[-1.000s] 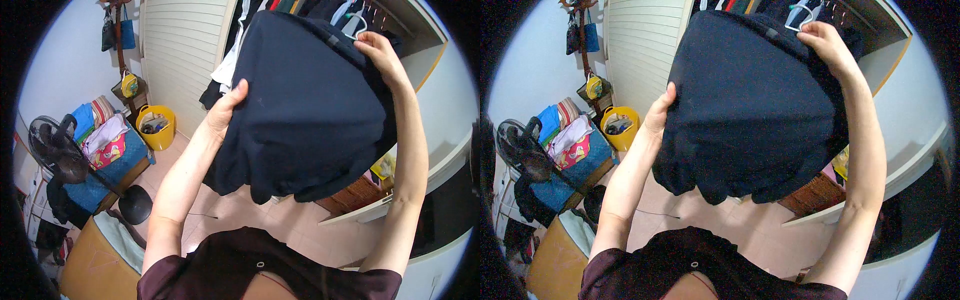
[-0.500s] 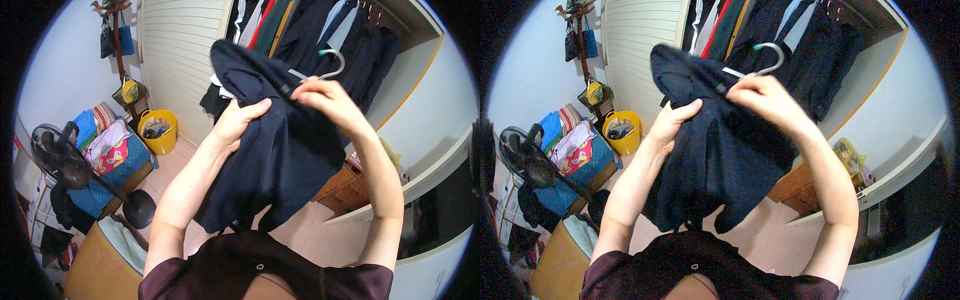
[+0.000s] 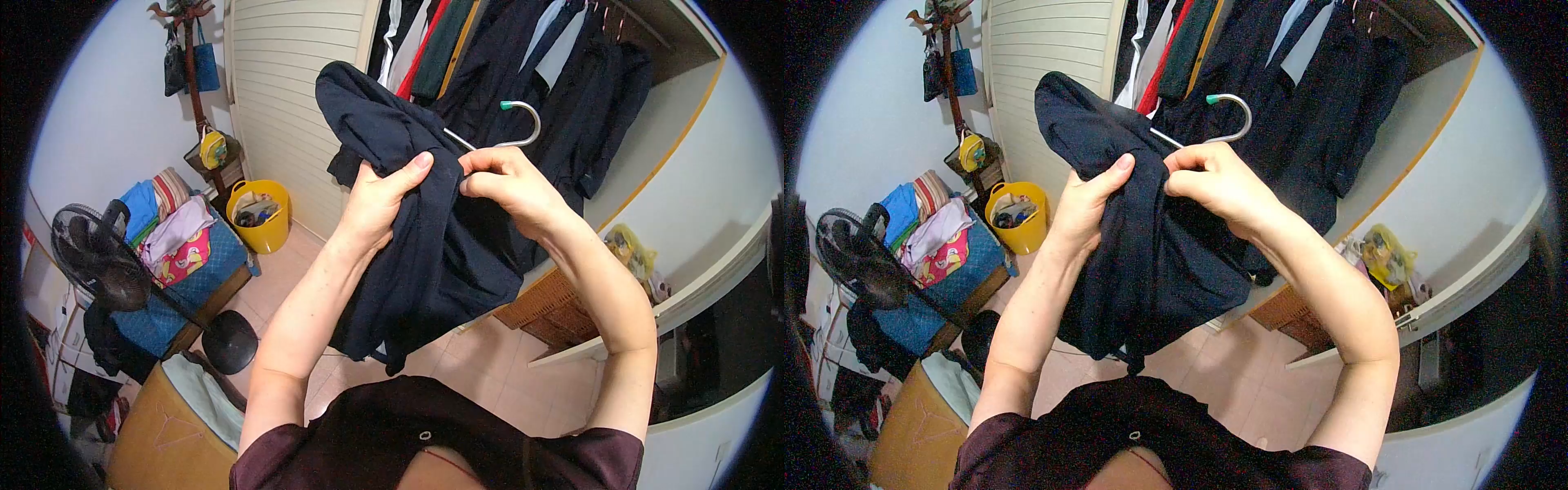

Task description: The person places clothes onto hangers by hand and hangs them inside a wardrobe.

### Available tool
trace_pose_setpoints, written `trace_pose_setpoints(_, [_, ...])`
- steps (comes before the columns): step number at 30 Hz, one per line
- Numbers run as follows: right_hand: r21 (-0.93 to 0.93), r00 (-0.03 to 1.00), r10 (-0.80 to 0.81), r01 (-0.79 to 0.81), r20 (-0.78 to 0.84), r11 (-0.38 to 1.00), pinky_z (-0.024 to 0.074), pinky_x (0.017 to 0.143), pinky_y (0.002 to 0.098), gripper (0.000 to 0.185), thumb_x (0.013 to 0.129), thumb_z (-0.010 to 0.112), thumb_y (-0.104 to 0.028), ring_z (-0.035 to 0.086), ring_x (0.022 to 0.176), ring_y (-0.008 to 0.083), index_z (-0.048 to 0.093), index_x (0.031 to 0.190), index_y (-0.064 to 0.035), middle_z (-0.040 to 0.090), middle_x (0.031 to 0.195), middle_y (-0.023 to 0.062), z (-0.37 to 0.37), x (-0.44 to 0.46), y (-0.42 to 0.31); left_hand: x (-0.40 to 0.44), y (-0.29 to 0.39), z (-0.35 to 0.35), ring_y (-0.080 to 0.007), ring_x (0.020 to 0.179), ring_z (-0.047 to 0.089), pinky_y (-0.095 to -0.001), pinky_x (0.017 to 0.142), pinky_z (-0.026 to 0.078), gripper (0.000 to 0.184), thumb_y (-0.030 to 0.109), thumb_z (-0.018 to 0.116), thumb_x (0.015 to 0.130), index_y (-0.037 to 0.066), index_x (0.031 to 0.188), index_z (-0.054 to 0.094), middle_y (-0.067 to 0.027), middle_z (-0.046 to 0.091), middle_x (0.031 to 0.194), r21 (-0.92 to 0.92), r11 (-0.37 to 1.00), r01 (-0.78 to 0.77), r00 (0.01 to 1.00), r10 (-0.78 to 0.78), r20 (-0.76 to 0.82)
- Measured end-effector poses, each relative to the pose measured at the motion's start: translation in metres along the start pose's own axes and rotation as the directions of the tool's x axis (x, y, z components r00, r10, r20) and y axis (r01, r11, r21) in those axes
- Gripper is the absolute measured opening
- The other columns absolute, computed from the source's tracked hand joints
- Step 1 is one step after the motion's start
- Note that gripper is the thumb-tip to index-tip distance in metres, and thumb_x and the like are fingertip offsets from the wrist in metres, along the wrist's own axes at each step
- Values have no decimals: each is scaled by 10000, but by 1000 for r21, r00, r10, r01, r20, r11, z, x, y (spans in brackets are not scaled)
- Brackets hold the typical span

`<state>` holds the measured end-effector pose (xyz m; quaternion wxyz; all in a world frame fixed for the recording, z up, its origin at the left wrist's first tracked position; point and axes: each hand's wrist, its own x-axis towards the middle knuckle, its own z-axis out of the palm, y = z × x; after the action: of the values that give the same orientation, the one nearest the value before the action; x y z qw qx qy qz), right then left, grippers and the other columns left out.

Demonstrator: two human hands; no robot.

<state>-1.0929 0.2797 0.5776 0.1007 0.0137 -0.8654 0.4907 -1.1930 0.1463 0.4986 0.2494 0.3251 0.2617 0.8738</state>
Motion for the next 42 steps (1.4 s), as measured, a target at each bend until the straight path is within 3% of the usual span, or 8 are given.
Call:
trace_pose_setpoints(13, [114, 991, 50, -36, -124, 993, 364, 555, 217, 146, 705, 577, -117, 482, 591, 72, 625, 698, 21, 578, 648, 13, 8, 5, 4, 2, 0, 3, -173, 957, 582, -307, 874, 475, 347, 53, 630, 825, -9, 1146, 514, -97, 595, 1061, 19, 1000, 17, 1000, -17, -10])
trace_pose_setpoints(19, [-43, 990, 73, -78, -118, 996, 376, 594, 214, 145, 707, 575, -111, 500, 632, 77, 626, 725, 23, 598, 690, 29, 4, 7, 2, 5, -3, 6, -183, 965, 583, -315, 884, 473, 378, 47, 626, 824, -20, 1170, 488, -113, 593, 1068, 42, 997, -64, 997, 65, -28])
trace_pose_setpoints(25, [127, 985, 34, -13, -167, 992, 369, 531, 224, 144, 705, 580, -117, 481, 573, 78, 614, 695, 23, 567, 633, 10, 7, 3, 1, 5, -2, 5, -191, 971, 582, -314, 887, 473, 383, 31, 624, 818, -25, 1170, 484, -117, 592, 1070, 5, 1000, -21, 1000, 21, -8])
trace_pose_setpoints(27, [-117, 986, -2, -18, -168, 993, 374, 518, 238, 139, 688, 564, -99, 481, 559, 84, 615, 692, 30, 564, 617, 13, 6, 8, 5, 7, -7, 7, -216, 881, 622, -341, 802, 511, 307, 77, 624, 826, -17, 1107, 544, -117, 627, 1007, 87, 992, -92, 994, 98, -58])
trace_pose_setpoints(31, [-103, 995, -52, 43, -86, 994, 388, 542, 247, 128, 681, 537, -67, 488, 583, 77, 625, 719, 19, 576, 651, 18, -3, 11, 9, 10, 9, 8, -199, 886, 619, -326, 818, 515, 328, 32, 619, 817, -30, 1120, 511, -124, 615, 1010, 78, 997, -23, 999, 26, -42])
trace_pose_setpoints(35, [-161, 992, 112, -101, 58, 982, 399, 707, 230, 342, 784, 673, -318, 497, 755, 69, 640, 822, 21, 600, 784, 16, -8, 3, -15, 16, 14, 7, -195, 856, 630, -318, 797, 525, 275, 44, 620, 818, -40, 1070, 547, -122, 631, 973, 129, 991, -21, 1000, 23, -11])
trace_pose_setpoints(39, [-339, 994, 108, -110, -26, 934, 436, 675, 238, 357, 798, 691, -297, 547, 735, 92, 655, 926, 34, 634, 823, 41, -11, 13, 12, 20, 22, 8, -199, 829, 643, -314, 757, 540, 270, 63, 635, 812, -51, 1046, 564, -132, 641, 957, 172, 984, 45, 999, -44, -7])
trace_pose_setpoints(42, [97, 995, 91, -88, -35, 991, 427, 547, 250, 332, 843, 636, -308, 542, 618, 78, 657, 829, 23, 639, 740, 24, -6, 6, 6, 24, 37, -1, -203, 859, 636, -318, 786, 529, 338, 74, 682, 770, -49, 1062, 565, -136, 639, 974, 268, 962, 47, 993, -73, 89])
